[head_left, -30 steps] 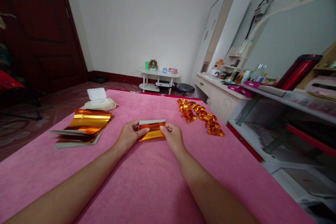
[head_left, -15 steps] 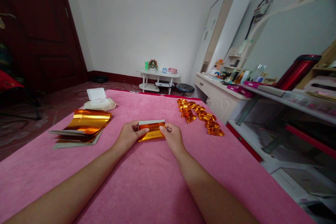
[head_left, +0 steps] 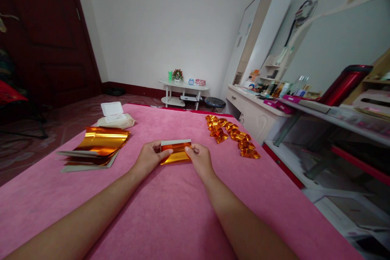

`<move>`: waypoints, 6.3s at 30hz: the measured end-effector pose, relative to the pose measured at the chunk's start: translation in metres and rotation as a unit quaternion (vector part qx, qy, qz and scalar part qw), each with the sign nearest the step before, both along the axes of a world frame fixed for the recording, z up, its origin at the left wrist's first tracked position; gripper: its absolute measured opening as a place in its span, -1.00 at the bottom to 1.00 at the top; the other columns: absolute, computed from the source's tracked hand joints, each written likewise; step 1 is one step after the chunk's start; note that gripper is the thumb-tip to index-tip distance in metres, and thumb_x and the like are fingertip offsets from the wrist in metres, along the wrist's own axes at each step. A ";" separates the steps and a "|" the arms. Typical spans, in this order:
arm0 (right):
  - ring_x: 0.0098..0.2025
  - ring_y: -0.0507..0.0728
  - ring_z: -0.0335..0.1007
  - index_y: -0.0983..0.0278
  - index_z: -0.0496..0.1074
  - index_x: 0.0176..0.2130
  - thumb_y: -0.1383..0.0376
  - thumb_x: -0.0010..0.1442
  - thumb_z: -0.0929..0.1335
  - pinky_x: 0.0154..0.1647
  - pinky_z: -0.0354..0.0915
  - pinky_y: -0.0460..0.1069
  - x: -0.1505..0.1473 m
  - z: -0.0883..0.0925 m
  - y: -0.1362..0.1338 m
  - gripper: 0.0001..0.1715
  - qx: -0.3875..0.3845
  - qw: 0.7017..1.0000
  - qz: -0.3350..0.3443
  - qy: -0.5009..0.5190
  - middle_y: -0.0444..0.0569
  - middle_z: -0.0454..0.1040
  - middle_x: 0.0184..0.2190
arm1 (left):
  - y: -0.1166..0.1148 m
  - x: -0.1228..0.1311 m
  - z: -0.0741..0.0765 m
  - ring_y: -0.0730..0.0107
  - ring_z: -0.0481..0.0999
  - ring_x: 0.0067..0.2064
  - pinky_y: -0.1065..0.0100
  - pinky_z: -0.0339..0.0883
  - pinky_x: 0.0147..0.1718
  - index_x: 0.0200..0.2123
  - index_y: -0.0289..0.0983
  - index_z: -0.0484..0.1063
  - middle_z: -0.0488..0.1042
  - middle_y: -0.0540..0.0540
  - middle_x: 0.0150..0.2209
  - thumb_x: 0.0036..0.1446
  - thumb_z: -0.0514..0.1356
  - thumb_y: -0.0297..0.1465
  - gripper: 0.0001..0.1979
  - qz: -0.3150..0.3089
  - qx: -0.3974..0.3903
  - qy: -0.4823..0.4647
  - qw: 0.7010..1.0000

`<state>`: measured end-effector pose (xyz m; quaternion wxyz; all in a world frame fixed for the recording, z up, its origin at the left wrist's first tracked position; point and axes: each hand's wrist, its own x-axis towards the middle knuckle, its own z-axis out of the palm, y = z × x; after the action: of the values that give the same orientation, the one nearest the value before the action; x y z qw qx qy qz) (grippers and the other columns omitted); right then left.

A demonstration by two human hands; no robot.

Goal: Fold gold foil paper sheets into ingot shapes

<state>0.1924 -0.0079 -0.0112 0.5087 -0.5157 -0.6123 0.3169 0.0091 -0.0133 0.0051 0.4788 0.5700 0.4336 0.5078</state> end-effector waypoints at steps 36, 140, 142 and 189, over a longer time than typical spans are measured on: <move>-0.51 0.05 0.33 0.30 0.43 -0.48 0.19 0.07 0.29 -0.53 0.16 -0.11 -0.003 0.002 -0.001 -0.76 0.011 0.999 0.016 0.034 -0.12 0.44 -0.55 | 0.000 -0.002 -0.004 0.39 0.47 -0.43 0.43 0.31 -0.42 -0.36 -0.37 0.52 0.54 -0.06 -0.44 -0.10 0.33 -0.28 -0.72 -0.010 0.010 -0.003 1.000; -0.51 0.02 0.19 0.36 0.48 -0.49 0.16 0.07 0.35 -0.51 0.12 -0.10 -0.003 0.026 -0.017 -0.69 0.080 0.993 -0.024 0.084 -0.15 0.29 -0.60 | 0.000 -0.002 0.001 0.56 0.25 -0.60 0.49 0.08 -0.58 -0.60 -0.37 0.39 0.34 0.03 -0.65 -0.03 0.26 -0.24 -0.69 0.039 0.038 0.001 0.999; -0.51 0.02 0.16 0.36 0.47 -0.50 0.15 0.08 0.34 -0.52 0.10 -0.11 -0.003 0.026 -0.017 -0.68 0.081 0.993 -0.026 0.084 -0.15 0.26 -0.60 | -0.001 -0.002 0.002 0.57 0.24 -0.60 0.49 0.07 -0.59 -0.62 -0.37 0.37 0.32 0.03 -0.66 -0.02 0.25 -0.23 -0.68 0.041 0.039 0.003 0.998; -0.53 0.00 0.07 0.35 0.42 -0.53 0.09 0.08 0.34 -0.54 0.04 -0.11 -0.003 0.021 -0.015 -0.63 0.091 0.989 -0.065 0.096 -0.18 0.19 -0.62 | 0.000 -0.001 -0.002 0.57 0.22 -0.61 0.48 0.06 -0.58 -0.66 -0.36 0.36 0.30 0.05 -0.67 -0.06 0.27 -0.25 -0.68 0.038 0.051 0.022 0.998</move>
<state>0.1893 -0.0226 0.0102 0.6292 -0.4734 -0.5521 0.2743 0.0084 -0.0134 0.0034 0.4200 0.5877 0.4388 0.5345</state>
